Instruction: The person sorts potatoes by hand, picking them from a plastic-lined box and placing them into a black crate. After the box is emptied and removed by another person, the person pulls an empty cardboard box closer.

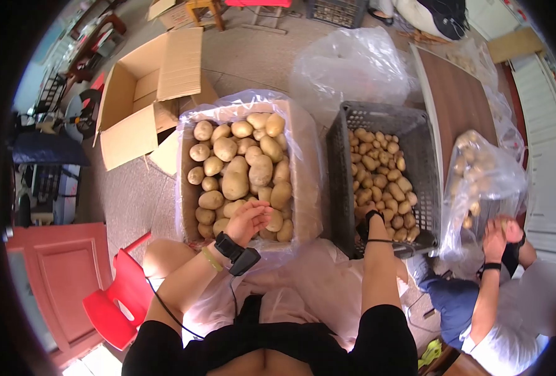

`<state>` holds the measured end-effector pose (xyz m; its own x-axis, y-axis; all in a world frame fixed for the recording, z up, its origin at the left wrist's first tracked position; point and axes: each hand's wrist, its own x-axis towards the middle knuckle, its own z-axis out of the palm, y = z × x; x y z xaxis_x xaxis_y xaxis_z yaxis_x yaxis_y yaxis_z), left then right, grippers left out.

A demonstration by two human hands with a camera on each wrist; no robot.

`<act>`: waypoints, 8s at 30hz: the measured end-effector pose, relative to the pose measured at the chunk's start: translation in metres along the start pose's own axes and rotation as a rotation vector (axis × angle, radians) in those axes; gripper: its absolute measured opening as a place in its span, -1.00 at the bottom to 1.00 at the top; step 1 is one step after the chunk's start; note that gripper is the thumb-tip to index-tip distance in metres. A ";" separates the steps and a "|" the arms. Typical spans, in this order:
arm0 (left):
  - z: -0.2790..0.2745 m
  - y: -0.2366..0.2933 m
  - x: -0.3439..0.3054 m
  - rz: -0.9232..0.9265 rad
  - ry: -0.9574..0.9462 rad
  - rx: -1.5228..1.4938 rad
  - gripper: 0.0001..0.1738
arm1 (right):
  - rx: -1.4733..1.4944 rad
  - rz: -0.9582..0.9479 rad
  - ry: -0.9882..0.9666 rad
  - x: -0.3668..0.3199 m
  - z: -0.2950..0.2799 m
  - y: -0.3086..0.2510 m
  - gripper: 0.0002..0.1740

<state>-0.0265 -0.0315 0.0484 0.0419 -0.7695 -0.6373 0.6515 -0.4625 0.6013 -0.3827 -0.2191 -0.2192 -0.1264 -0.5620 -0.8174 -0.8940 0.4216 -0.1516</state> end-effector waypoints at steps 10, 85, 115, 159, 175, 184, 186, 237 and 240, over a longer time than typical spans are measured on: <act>0.003 0.008 -0.007 0.032 -0.085 -0.045 -0.76 | 1.066 -0.398 0.373 -0.150 -0.075 -0.106 -0.46; -0.030 -0.001 0.000 0.274 0.222 0.247 -0.52 | -0.010 0.015 0.441 -0.074 -0.095 0.042 -0.37; 0.007 0.010 -0.024 -0.203 -0.322 0.022 -0.42 | 0.681 -1.273 -0.440 -0.361 -0.019 -0.187 -0.38; -0.032 0.029 -0.060 0.454 0.029 0.120 -0.40 | -0.134 -1.136 0.459 -0.228 0.013 -0.352 -0.85; -0.032 -0.005 -0.011 0.271 0.116 0.262 -0.46 | 0.999 -0.123 0.333 -0.076 -0.129 0.046 -0.77; -0.011 -0.007 0.006 0.225 0.138 0.324 -0.48 | 0.076 0.022 0.466 -0.079 -0.113 0.057 -0.37; -0.009 -0.007 0.011 0.214 0.169 0.330 -0.49 | 0.022 0.078 0.607 -0.073 -0.109 0.048 -0.28; -0.015 -0.010 -0.029 0.326 -0.262 0.105 -0.21 | 0.243 -1.140 0.357 -0.317 0.041 -0.238 -0.48; -0.017 -0.007 -0.033 0.348 -0.222 0.176 -0.19 | 0.157 -1.155 0.503 -0.309 0.024 -0.275 -0.51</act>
<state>-0.0200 0.0048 0.0568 0.0593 -0.9597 -0.2748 0.4878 -0.2124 0.8467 -0.0870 -0.1445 0.0613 0.5108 -0.8499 0.1293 -0.5364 -0.4326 -0.7246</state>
